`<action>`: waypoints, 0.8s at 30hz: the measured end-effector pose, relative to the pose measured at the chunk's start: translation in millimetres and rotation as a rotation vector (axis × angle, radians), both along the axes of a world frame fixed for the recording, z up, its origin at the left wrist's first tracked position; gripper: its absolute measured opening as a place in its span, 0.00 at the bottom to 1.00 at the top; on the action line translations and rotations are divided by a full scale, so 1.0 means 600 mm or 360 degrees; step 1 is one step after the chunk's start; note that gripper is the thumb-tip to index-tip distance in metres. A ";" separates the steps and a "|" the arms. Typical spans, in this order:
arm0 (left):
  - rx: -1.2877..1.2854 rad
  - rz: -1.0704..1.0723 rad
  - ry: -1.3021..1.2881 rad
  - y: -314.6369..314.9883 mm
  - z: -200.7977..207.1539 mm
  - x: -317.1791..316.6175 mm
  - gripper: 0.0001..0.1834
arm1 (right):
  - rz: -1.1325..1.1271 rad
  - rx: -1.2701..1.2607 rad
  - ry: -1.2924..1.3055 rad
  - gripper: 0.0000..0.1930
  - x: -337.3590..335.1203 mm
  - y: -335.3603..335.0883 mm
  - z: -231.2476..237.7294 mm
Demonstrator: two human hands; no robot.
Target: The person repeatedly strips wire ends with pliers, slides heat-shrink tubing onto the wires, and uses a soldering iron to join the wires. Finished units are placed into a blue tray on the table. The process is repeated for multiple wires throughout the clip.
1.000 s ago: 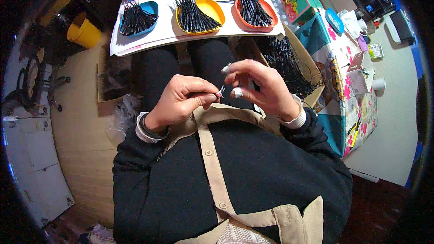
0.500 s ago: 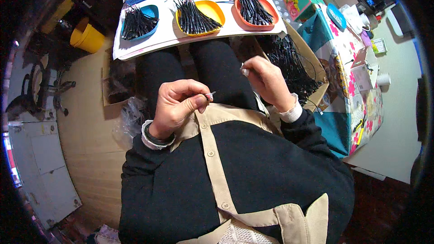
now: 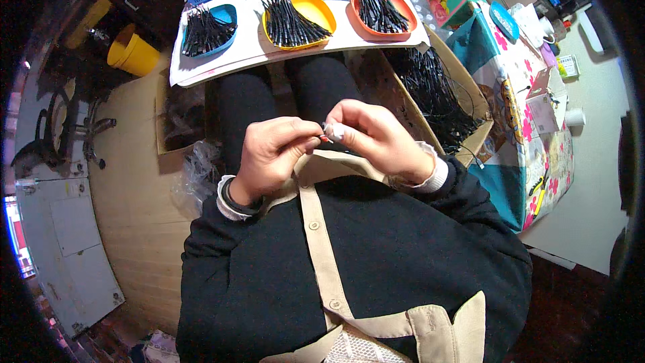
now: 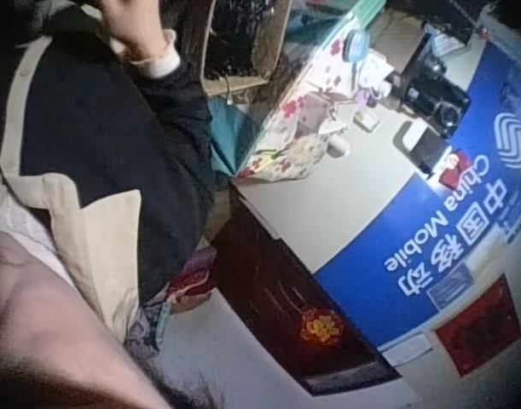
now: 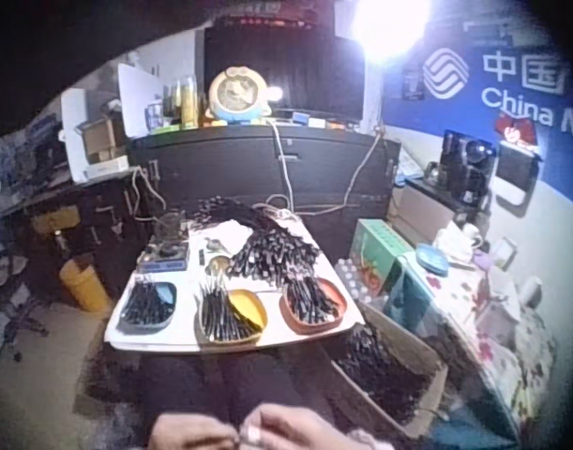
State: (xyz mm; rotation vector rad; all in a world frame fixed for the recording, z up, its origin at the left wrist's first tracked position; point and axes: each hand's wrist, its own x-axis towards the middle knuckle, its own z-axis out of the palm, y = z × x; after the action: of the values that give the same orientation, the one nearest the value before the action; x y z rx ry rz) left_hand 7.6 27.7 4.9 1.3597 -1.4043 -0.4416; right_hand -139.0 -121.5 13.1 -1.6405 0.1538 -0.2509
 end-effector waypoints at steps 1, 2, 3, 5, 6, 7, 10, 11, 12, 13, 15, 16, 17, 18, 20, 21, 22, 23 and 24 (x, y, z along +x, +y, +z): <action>-0.0152 0.0052 -0.0336 -0.004 0.000 0.000 0.08 | 0.0101 0.0576 0.0209 0.09 -0.001 -0.006 -0.006; -0.0242 0.0031 -0.0427 -0.006 0.000 -0.001 0.09 | 0.0175 0.1134 0.0509 0.10 -0.002 -0.009 -0.010; -0.0187 0.0032 -0.0383 -0.006 0.000 -0.001 0.08 | 0.0166 0.1267 0.0532 0.10 -0.005 -0.010 -0.014; -0.0077 0.0041 -0.0117 -0.004 -0.003 -0.003 0.07 | 0.0106 0.0798 0.0217 0.09 -0.008 -0.012 -0.014; -0.0019 0.0043 0.0105 -0.002 -0.004 -0.004 0.06 | 0.0059 0.0551 0.0093 0.09 -0.009 -0.013 -0.011; 0.0187 -0.0028 0.0529 0.005 -0.003 -0.002 0.05 | -0.0159 -0.0149 -0.0104 0.07 -0.008 -0.012 -0.008; 0.0164 -0.0137 0.0905 0.006 -0.009 -0.003 0.05 | -0.0235 -0.0916 -0.0376 0.09 -0.014 -0.013 0.011; 0.0167 -0.0162 0.0958 0.006 -0.010 -0.004 0.05 | -0.0217 -0.1052 -0.0478 0.10 -0.012 -0.012 0.014; 0.0164 -0.0183 0.1021 0.005 -0.011 -0.005 0.05 | -0.0187 -0.1193 -0.0531 0.10 -0.012 -0.010 0.017; 0.0160 -0.0208 0.1082 0.002 -0.012 -0.007 0.05 | -0.0195 -0.1266 -0.0576 0.09 -0.010 -0.008 0.018; 0.0157 -0.0123 0.0764 0.002 -0.011 -0.010 0.05 | -0.0171 -0.1100 -0.0442 0.08 -0.014 -0.003 0.017; 0.0132 -0.0088 0.0614 0.001 -0.010 -0.011 0.05 | -0.0160 -0.1010 -0.0381 0.07 -0.017 0.000 0.015; 0.0076 0.0034 0.0291 0.002 -0.009 -0.013 0.06 | -0.0079 -0.0409 -0.0124 0.04 -0.019 0.002 0.013; -0.0009 0.0080 0.0027 0.002 -0.008 -0.012 0.06 | 0.0038 0.0613 0.0172 0.06 -0.017 0.004 0.009; 0.0048 0.0065 0.0080 0.003 -0.008 -0.011 0.06 | 0.0118 0.1081 0.0287 0.06 -0.017 -0.002 0.006; 0.0106 -0.0051 0.0558 0.004 -0.008 -0.010 0.06 | 0.0159 0.0884 0.0165 0.07 -0.018 -0.003 0.005; 0.0210 -0.0156 0.1035 0.005 -0.009 -0.009 0.06 | 0.0171 0.0720 0.0121 0.07 -0.020 -0.007 0.006; 0.0168 -0.0281 0.1256 0.005 -0.010 -0.007 0.06 | 0.0064 0.0398 -0.0043 0.08 -0.018 -0.008 0.006; 0.0177 -0.0360 0.1392 0.005 -0.011 -0.006 0.06 | -0.0019 0.0059 -0.0225 0.09 -0.018 -0.007 0.007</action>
State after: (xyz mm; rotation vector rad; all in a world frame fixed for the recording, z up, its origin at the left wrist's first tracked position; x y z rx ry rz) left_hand 3.8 30.4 -1.7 0.8961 -0.7969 -1.1190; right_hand -149.6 -125.8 17.6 -1.5797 0.0608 -0.3698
